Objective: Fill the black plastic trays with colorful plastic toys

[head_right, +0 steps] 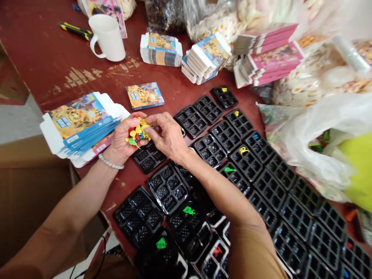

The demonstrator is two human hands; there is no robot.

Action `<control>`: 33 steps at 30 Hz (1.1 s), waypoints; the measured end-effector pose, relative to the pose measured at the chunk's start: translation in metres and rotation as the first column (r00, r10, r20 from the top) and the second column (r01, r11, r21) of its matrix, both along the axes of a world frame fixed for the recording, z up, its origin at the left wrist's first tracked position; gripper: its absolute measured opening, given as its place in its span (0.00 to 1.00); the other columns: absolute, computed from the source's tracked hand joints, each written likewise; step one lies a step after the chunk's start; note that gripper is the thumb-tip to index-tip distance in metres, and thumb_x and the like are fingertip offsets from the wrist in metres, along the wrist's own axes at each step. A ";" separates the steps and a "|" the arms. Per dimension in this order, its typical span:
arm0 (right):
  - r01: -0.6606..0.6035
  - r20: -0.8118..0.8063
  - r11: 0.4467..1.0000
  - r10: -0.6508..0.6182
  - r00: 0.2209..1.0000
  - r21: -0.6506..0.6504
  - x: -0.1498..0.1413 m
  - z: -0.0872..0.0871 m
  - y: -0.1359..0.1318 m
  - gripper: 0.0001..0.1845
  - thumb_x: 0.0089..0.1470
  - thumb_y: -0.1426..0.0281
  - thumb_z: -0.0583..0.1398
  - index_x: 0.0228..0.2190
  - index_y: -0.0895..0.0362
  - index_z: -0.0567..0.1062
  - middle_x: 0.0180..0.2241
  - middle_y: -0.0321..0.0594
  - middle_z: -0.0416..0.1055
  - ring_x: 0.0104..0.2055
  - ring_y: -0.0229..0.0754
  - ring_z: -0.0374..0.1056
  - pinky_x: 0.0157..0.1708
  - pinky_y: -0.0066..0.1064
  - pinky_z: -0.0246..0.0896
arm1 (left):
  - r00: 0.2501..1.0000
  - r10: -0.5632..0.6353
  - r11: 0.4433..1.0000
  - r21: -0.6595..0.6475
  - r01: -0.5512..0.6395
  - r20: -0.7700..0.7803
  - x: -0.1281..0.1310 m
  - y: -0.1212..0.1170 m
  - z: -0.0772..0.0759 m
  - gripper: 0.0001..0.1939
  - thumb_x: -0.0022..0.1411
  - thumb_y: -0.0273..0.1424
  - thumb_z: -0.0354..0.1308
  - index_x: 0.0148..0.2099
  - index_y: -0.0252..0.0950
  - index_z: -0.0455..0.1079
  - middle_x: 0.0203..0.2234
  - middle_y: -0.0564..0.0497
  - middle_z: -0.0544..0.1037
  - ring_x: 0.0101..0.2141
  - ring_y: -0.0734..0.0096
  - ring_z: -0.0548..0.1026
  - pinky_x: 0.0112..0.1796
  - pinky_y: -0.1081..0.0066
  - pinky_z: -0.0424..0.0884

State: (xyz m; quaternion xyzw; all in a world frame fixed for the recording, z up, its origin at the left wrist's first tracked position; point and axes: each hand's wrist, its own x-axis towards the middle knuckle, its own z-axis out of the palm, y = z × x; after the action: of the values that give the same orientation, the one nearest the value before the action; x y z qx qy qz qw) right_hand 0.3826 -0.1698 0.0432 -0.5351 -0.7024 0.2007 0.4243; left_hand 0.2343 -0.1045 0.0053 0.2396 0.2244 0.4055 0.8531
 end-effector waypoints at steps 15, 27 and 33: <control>-0.020 -0.261 0.956 -0.060 0.963 -0.294 0.001 0.001 -0.002 0.27 0.51 0.47 0.73 0.38 0.56 0.77 0.34 0.35 0.77 0.32 0.36 0.70 0.34 0.30 0.67 | 0.999 -0.013 0.997 0.070 0.016 -0.043 0.002 -0.005 0.000 0.18 0.47 0.31 0.72 0.41 0.36 0.72 0.25 0.56 0.74 0.18 0.77 0.71 0.13 0.79 0.68; -0.015 -0.503 0.915 -0.208 0.839 -0.403 0.016 0.013 0.001 0.28 0.41 0.48 0.78 0.31 0.54 0.77 0.28 0.33 0.74 0.27 0.33 0.64 0.25 0.26 0.62 | 1.000 0.006 1.000 -0.009 -0.006 -0.015 0.002 -0.003 -0.001 0.12 0.51 0.28 0.68 0.39 0.36 0.74 0.30 0.51 0.78 0.22 0.72 0.76 0.13 0.79 0.65; -0.080 -0.519 0.930 -0.127 0.845 -0.358 0.009 0.003 0.010 0.31 0.42 0.43 0.76 0.33 0.54 0.76 0.29 0.34 0.76 0.30 0.36 0.70 0.29 0.28 0.67 | 1.000 0.022 0.998 -0.051 -0.022 -0.013 0.002 -0.002 0.002 0.11 0.50 0.28 0.66 0.38 0.35 0.74 0.27 0.52 0.76 0.18 0.76 0.71 0.12 0.80 0.63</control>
State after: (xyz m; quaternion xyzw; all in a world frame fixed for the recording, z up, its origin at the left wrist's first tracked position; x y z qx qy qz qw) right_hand 0.3912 -0.1600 0.0457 -0.5362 -0.4998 0.4636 0.4978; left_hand 0.2367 -0.1061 0.0075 0.2177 0.2426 0.4075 0.8531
